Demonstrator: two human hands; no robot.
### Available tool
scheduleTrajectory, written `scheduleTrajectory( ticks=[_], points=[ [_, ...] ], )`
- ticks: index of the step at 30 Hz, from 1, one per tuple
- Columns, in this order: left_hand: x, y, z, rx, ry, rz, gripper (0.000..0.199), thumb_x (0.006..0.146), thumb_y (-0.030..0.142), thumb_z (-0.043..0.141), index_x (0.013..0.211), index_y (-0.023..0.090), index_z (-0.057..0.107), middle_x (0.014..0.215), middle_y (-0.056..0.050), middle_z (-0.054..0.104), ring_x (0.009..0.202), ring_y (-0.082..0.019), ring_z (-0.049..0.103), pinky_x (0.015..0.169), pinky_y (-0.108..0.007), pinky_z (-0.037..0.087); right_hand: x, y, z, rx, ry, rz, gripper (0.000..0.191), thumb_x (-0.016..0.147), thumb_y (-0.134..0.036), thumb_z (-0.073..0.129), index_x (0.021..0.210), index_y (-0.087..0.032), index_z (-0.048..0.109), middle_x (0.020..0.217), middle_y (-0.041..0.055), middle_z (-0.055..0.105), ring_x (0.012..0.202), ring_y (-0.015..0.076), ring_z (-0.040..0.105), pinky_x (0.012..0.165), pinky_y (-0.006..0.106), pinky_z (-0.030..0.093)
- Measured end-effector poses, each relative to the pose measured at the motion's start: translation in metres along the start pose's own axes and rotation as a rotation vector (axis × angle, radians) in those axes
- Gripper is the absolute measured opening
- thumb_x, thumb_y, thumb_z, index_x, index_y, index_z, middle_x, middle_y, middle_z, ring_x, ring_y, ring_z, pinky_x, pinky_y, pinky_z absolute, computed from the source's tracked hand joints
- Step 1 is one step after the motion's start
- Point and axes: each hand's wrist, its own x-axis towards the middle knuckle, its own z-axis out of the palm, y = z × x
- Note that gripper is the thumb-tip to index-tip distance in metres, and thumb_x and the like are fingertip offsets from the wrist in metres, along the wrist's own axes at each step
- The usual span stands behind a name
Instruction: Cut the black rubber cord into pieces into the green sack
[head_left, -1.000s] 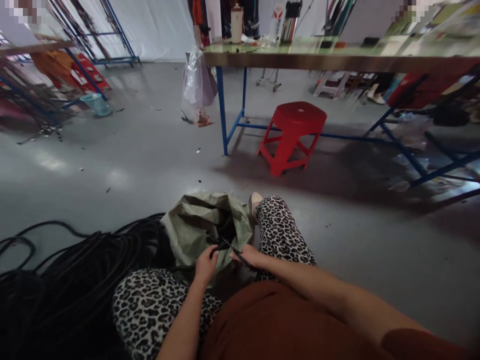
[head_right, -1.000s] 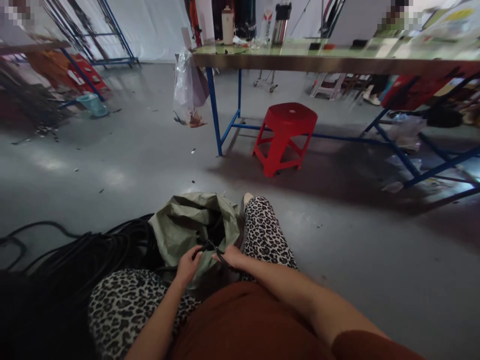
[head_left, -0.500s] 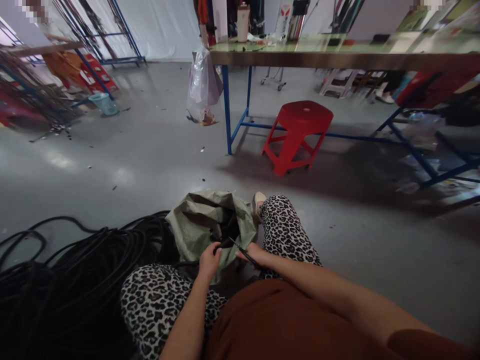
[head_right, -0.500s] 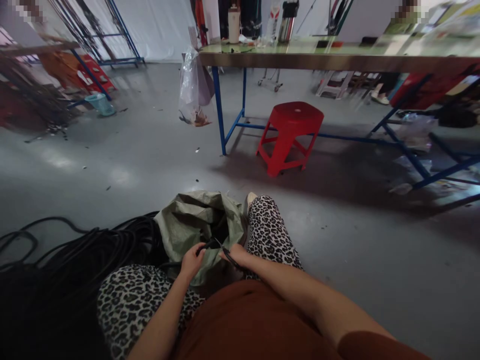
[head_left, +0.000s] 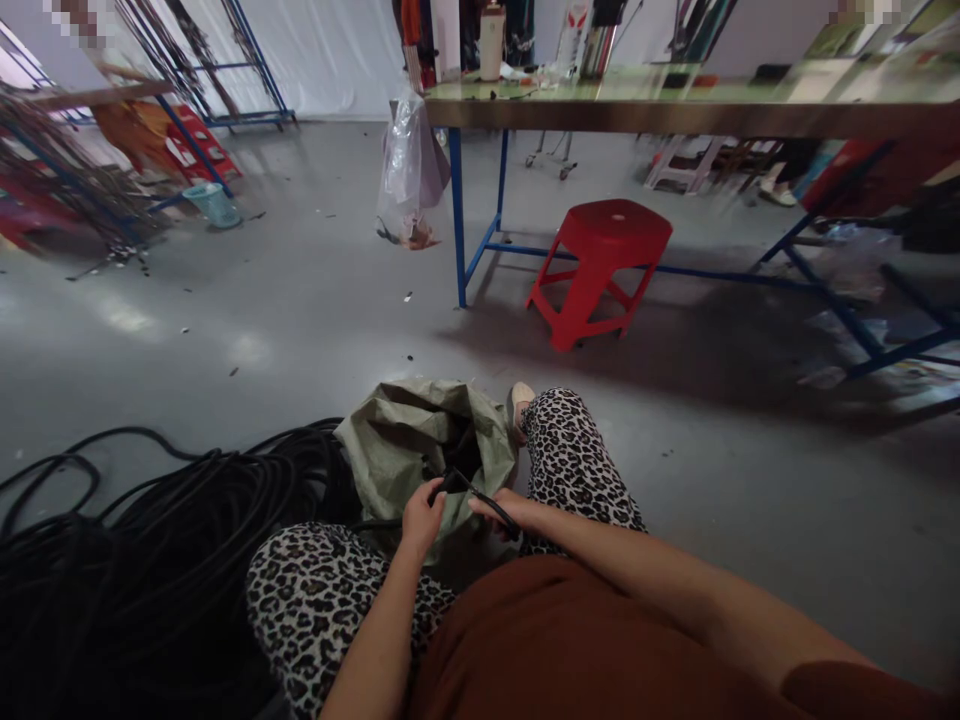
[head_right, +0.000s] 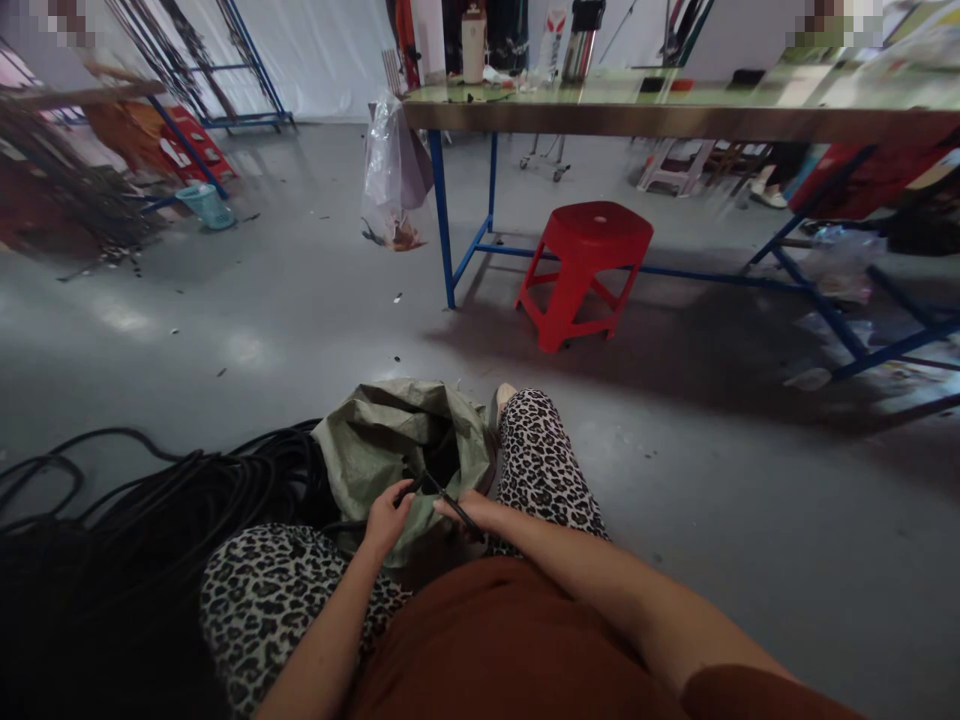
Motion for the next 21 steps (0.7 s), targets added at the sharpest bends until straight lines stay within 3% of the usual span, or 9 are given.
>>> scheduleTrajectory(
  ticks=[6,21],
  points=[
    [-0.0019,0.0045,0.0001,0.002,-0.011,-0.010,0.030,0.077,0.020,0.057,0.103,0.019,0.070,0.110,-0.008,0.072,0.106,-0.023,0.064,0.100,-0.040,0.048,0.0094,0.0067,0.0006,-0.026,-0.046,-0.036,0.048,0.088,-0.055,0.056,0.064,-0.013,0.055,0.041,-0.0024,0.050,0.036,0.0099,0.050,0.040,0.018,0.044],
    [-0.0039,0.0078,0.0008,0.002,-0.048,0.008,0.029,0.075,0.021,0.058,0.101,0.016,0.072,0.108,-0.011,0.072,0.104,-0.025,0.065,0.099,-0.042,0.048,0.0017,0.0035,0.0000,-0.030,-0.066,-0.092,0.052,0.085,-0.061,0.057,0.063,-0.013,0.055,0.045,-0.0020,0.052,0.038,0.0098,0.050,0.035,0.017,0.037]
  ],
)
